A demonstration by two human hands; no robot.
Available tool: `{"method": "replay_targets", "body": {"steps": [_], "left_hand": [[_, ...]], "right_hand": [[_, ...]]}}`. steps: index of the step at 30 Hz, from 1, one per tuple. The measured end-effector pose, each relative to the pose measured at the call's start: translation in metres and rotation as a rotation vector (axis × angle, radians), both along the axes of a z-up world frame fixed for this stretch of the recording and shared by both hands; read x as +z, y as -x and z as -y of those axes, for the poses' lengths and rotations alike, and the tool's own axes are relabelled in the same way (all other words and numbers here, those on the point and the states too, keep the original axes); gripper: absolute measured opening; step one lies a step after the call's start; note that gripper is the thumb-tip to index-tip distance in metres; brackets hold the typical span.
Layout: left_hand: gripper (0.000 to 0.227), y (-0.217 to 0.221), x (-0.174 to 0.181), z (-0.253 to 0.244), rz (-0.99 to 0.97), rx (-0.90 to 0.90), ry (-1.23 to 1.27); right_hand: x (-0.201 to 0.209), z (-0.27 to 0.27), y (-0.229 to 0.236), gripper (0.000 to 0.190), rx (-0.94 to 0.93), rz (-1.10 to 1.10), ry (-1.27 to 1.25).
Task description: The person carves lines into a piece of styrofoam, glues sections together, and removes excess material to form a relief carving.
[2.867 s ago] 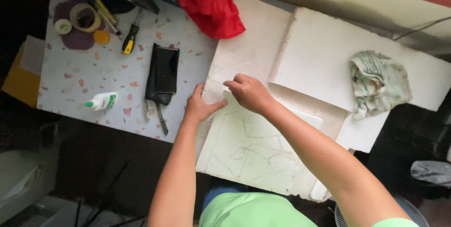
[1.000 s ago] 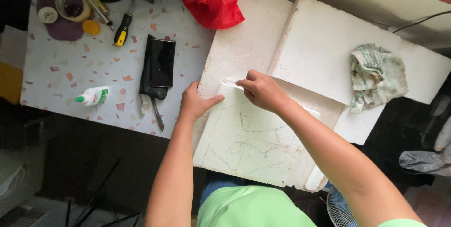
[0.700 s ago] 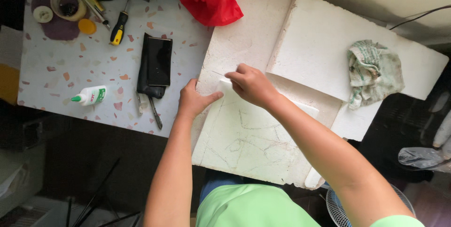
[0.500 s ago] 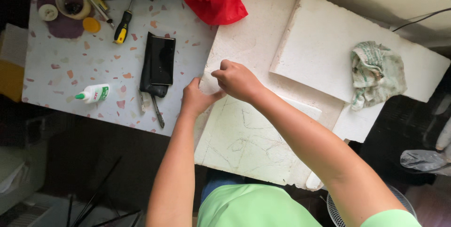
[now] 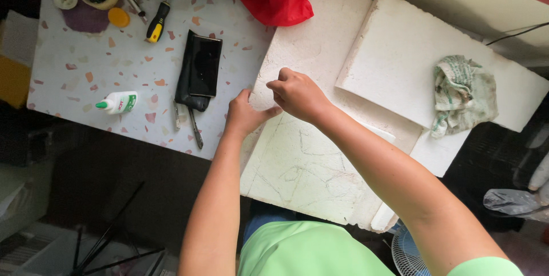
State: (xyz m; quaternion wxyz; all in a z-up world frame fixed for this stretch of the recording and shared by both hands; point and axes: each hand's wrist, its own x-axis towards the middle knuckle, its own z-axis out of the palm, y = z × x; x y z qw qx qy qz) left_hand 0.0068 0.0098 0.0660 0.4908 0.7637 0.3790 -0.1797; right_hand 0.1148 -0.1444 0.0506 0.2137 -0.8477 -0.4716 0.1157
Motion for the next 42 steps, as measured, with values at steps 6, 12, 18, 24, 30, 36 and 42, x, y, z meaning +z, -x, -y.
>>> {"method": "replay_targets", "body": {"steps": [6, 12, 18, 24, 30, 36, 42], "left_hand": [[0.083, 0.001, -0.001, 0.001, 0.022, 0.002, -0.005], [0.078, -0.001, 0.001, 0.001, 0.008, 0.001, -0.010], [0.077, -0.001, 0.001, 0.001, 0.031, 0.011, 0.006], [0.079, 0.003, -0.006, 0.002, 0.031, 0.011, 0.007], [0.080, 0.005, -0.019, 0.004, 0.052, 0.012, -0.008], [0.083, 0.008, -0.012, 0.001, 0.045, -0.019, -0.047], [0.085, 0.009, -0.005, -0.002, 0.050, -0.030, -0.033]], "right_hand": [[-0.009, 0.002, -0.001, 0.009, 0.008, -0.002, 0.091], [-0.003, -0.013, 0.001, 0.007, 0.053, 0.039, 0.242], [-0.005, -0.010, -0.008, 0.010, 0.078, -0.021, 0.237], [0.006, -0.014, -0.008, 0.009, 0.088, 0.009, 0.277], [0.011, -0.002, -0.010, 0.010, 0.140, 0.020, 0.333], [0.016, 0.001, -0.009, 0.015, 0.133, -0.082, 0.253], [0.016, 0.031, -0.011, 0.016, 0.143, -0.085, 0.326]]}}
